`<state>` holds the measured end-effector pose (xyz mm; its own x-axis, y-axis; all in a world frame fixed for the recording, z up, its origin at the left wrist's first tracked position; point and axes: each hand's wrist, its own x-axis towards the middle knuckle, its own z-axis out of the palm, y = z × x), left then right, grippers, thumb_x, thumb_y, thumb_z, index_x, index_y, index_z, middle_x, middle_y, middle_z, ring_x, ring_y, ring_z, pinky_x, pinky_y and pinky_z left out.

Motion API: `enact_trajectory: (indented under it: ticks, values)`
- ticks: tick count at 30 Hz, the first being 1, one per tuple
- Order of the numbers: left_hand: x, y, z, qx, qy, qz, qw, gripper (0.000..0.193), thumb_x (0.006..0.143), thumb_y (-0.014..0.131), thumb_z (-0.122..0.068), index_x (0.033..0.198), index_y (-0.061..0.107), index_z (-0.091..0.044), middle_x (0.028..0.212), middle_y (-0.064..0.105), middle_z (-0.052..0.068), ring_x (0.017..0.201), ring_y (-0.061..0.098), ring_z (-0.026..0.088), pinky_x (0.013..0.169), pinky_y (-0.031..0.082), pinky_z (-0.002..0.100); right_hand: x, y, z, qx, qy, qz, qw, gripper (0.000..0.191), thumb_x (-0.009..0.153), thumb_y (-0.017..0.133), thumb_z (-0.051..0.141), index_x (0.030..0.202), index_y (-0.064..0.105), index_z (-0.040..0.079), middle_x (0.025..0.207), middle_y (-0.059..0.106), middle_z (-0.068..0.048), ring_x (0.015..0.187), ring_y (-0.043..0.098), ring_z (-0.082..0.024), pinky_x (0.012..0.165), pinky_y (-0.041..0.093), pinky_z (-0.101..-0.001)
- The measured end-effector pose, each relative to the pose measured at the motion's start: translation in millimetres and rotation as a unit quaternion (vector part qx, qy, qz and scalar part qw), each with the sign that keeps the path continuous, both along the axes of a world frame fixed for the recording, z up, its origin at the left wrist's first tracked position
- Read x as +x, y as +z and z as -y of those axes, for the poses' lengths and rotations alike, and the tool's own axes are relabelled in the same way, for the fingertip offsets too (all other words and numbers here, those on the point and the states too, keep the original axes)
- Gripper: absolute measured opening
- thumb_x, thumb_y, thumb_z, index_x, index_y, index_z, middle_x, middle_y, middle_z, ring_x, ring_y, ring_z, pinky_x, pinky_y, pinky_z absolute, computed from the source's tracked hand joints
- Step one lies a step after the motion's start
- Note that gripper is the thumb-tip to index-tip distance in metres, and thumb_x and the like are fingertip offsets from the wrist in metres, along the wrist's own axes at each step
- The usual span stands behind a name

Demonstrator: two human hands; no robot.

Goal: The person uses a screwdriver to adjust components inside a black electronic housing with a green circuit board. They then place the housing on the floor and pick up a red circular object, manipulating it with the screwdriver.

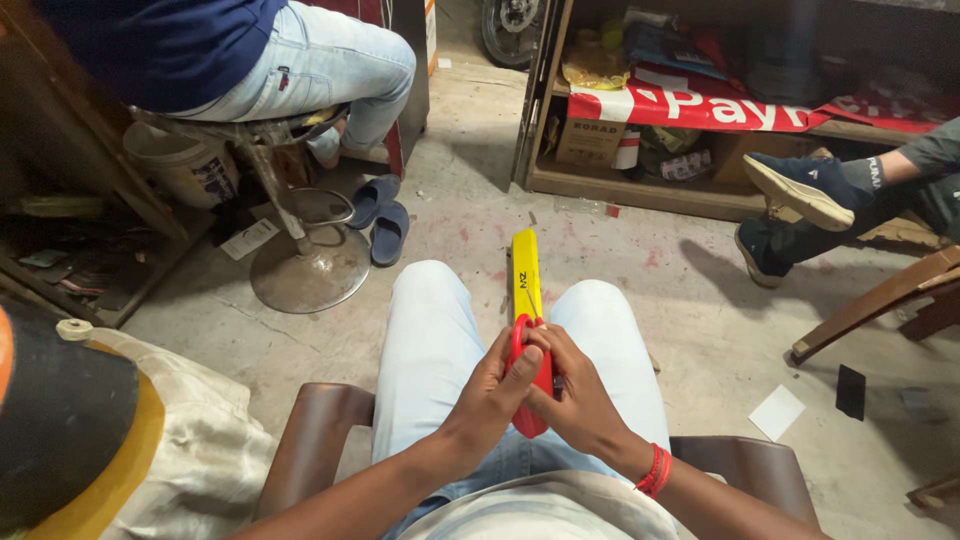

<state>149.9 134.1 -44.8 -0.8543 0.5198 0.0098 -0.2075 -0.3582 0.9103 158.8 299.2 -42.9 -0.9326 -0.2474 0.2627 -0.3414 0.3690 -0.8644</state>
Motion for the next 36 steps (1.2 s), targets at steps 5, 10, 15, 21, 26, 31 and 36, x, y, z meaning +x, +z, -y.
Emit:
enact_trajectory:
  ticks: [5, 10, 15, 21, 26, 31, 36]
  values:
    - [-2.4, -1.9, -0.5, -0.016, -0.002, 0.06, 0.998, 0.044, 0.102, 0.059, -0.044, 0.132, 0.055, -0.011, 0.1, 0.054, 0.004, 0.086, 0.05, 0.011, 0.077, 0.047, 0.027, -4.3, 6.8, -4.5, -0.028, 0.047, 0.113, 0.992, 0.078, 0.07, 0.083, 0.043, 0.131, 0.056, 0.001, 0.112, 0.061, -0.008, 0.104, 0.064, -0.019, 0.087, 0.06, -0.0364]
    - [-2.4, -2.5, -3.6, -0.011, 0.008, 0.083, 0.996, 0.039, 0.098, 0.056, -0.04, 0.127, 0.055, -0.014, 0.105, 0.061, 0.001, 0.095, 0.06, 0.008, 0.083, 0.053, 0.027, -1.5, 0.2, 0.9, -0.046, 0.033, 0.072, 0.996, 0.087, 0.062, 0.089, 0.041, 0.133, 0.057, 0.001, 0.11, 0.065, -0.004, 0.1, 0.065, -0.016, 0.084, 0.059, -0.0305]
    - [-1.4, 1.9, -2.7, -0.015, 0.018, 0.087, 0.996, 0.037, 0.097, 0.051, -0.033, 0.128, 0.055, -0.012, 0.107, 0.063, 0.002, 0.097, 0.062, 0.01, 0.085, 0.053, 0.027, -4.3, 1.1, -1.0, -0.059, 0.073, 0.106, 0.99, 0.091, 0.062, 0.095, 0.032, 0.137, 0.055, 0.0, 0.114, 0.066, -0.008, 0.104, 0.064, -0.016, 0.09, 0.056, -0.0292]
    - [-0.1, -1.3, -0.2, -0.058, 0.02, 0.018, 0.998, 0.039, 0.098, 0.048, -0.03, 0.13, 0.056, -0.008, 0.105, 0.06, 0.005, 0.094, 0.059, 0.012, 0.084, 0.053, 0.029, -5.2, 8.8, -4.2, 0.015, 0.056, 0.113, 0.992, 0.08, 0.062, 0.088, 0.024, 0.132, 0.056, 0.0, 0.111, 0.067, -0.008, 0.1, 0.067, -0.015, 0.085, 0.061, -0.0307]
    - [-3.3, -6.5, -1.1, -0.035, 0.023, -0.004, 0.999, 0.042, 0.098, 0.047, -0.03, 0.131, 0.055, -0.006, 0.109, 0.061, 0.006, 0.097, 0.06, 0.013, 0.087, 0.053, 0.03, -3.5, 8.6, -2.4, 0.006, 0.066, 0.092, 0.994, 0.081, 0.066, 0.091, 0.032, 0.133, 0.056, 0.001, 0.115, 0.065, -0.007, 0.098, 0.067, -0.016, 0.085, 0.06, -0.0304]
    - [-5.2, -7.8, 1.4, -0.023, 0.018, -0.004, 1.0, 0.046, 0.099, 0.046, -0.035, 0.132, 0.055, -0.005, 0.113, 0.062, 0.007, 0.101, 0.061, 0.013, 0.09, 0.053, 0.03, -3.7, 8.1, -2.4, 0.039, 0.049, 0.063, 0.996, 0.083, 0.067, 0.09, 0.034, 0.135, 0.055, 0.002, 0.118, 0.065, -0.008, 0.096, 0.068, -0.018, 0.083, 0.058, -0.0312]
    - [-5.5, -4.5, 3.9, -0.015, -0.004, 0.031, 0.999, 0.048, 0.097, 0.044, -0.038, 0.133, 0.053, -0.007, 0.116, 0.062, 0.008, 0.105, 0.063, 0.015, 0.093, 0.054, 0.031, -2.6, 10.2, -4.2, 0.061, 0.041, 0.06, 0.995, 0.086, 0.067, 0.089, 0.041, 0.136, 0.055, 0.003, 0.125, 0.065, -0.008, 0.096, 0.069, -0.018, 0.079, 0.059, -0.0318]
